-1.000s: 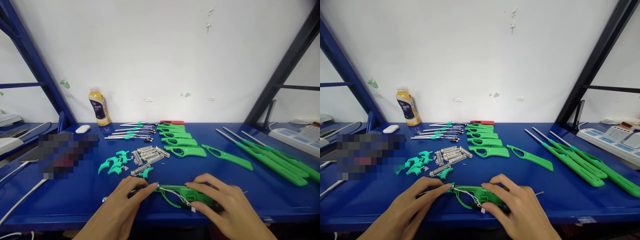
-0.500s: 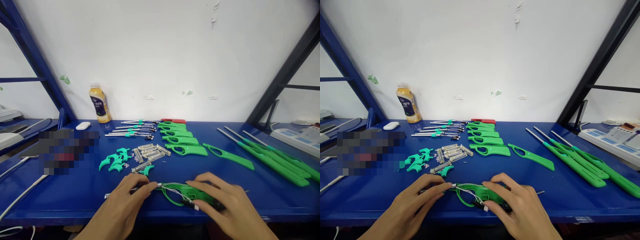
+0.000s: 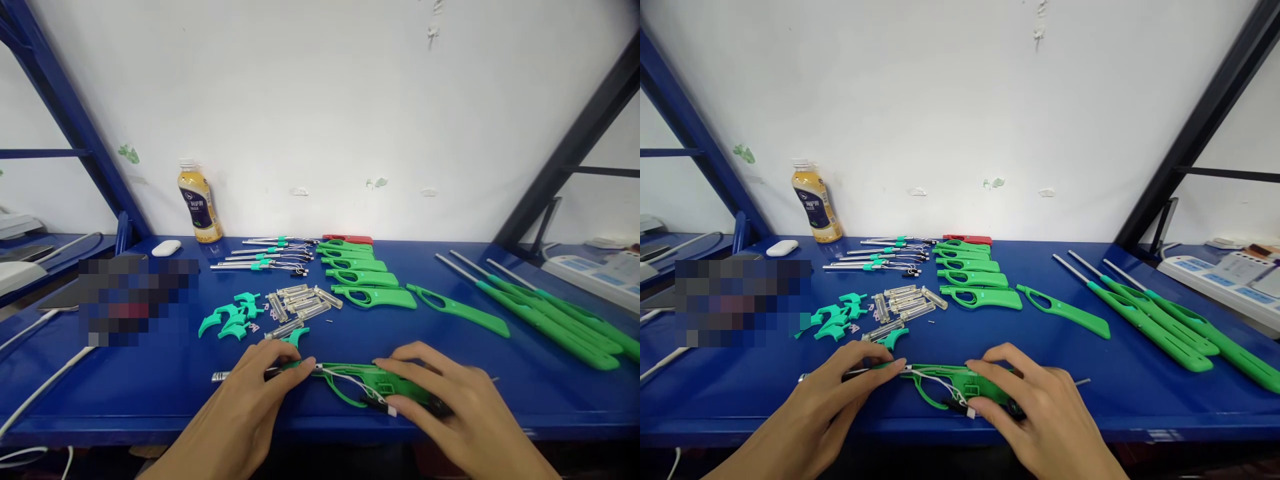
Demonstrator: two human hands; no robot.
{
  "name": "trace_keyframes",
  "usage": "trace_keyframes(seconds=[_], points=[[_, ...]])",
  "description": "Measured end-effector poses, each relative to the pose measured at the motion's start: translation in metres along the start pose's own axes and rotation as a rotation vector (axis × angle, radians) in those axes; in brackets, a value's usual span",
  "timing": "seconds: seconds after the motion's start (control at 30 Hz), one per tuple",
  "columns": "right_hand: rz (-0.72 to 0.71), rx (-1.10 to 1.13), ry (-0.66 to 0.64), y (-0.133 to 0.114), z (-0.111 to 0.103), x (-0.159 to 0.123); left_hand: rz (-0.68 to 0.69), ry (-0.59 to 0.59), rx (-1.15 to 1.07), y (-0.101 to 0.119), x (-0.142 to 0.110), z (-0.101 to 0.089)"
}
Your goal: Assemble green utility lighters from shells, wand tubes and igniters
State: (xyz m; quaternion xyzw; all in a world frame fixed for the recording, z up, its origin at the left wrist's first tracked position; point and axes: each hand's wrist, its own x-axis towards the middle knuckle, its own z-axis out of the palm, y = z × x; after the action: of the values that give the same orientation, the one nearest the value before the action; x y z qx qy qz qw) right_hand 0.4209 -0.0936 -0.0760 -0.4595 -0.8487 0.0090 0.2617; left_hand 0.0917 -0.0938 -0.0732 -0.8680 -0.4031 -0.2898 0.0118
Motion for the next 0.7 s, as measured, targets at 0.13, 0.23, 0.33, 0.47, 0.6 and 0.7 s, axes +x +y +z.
trace_keyframes(seconds=[0.13,0.23,0.33,0.47,0.6,0.7], points=[[0.016,-0.001,-0.003,-0.001,-0.001,0.000,0.032,0.053,-0.015,-0.008,-0.003,0.011],[0.020,0.006,0.001,-0.001,-0.002,0.000,0.040,0.050,-0.022,-0.011,-0.004,0.015],[0.023,0.027,-0.021,0.000,-0.003,0.001,0.055,0.071,-0.041,-0.011,-0.003,0.017],[0.052,0.057,-0.066,0.001,-0.005,0.001,0.080,0.105,-0.078,-0.012,-0.001,0.024],[0.057,0.072,-0.083,0.000,-0.006,0.001,0.061,0.131,-0.115,-0.015,0.003,0.030],[0.045,0.072,-0.069,-0.001,-0.005,0.001,0.024,0.126,-0.129,-0.015,0.005,0.031]])
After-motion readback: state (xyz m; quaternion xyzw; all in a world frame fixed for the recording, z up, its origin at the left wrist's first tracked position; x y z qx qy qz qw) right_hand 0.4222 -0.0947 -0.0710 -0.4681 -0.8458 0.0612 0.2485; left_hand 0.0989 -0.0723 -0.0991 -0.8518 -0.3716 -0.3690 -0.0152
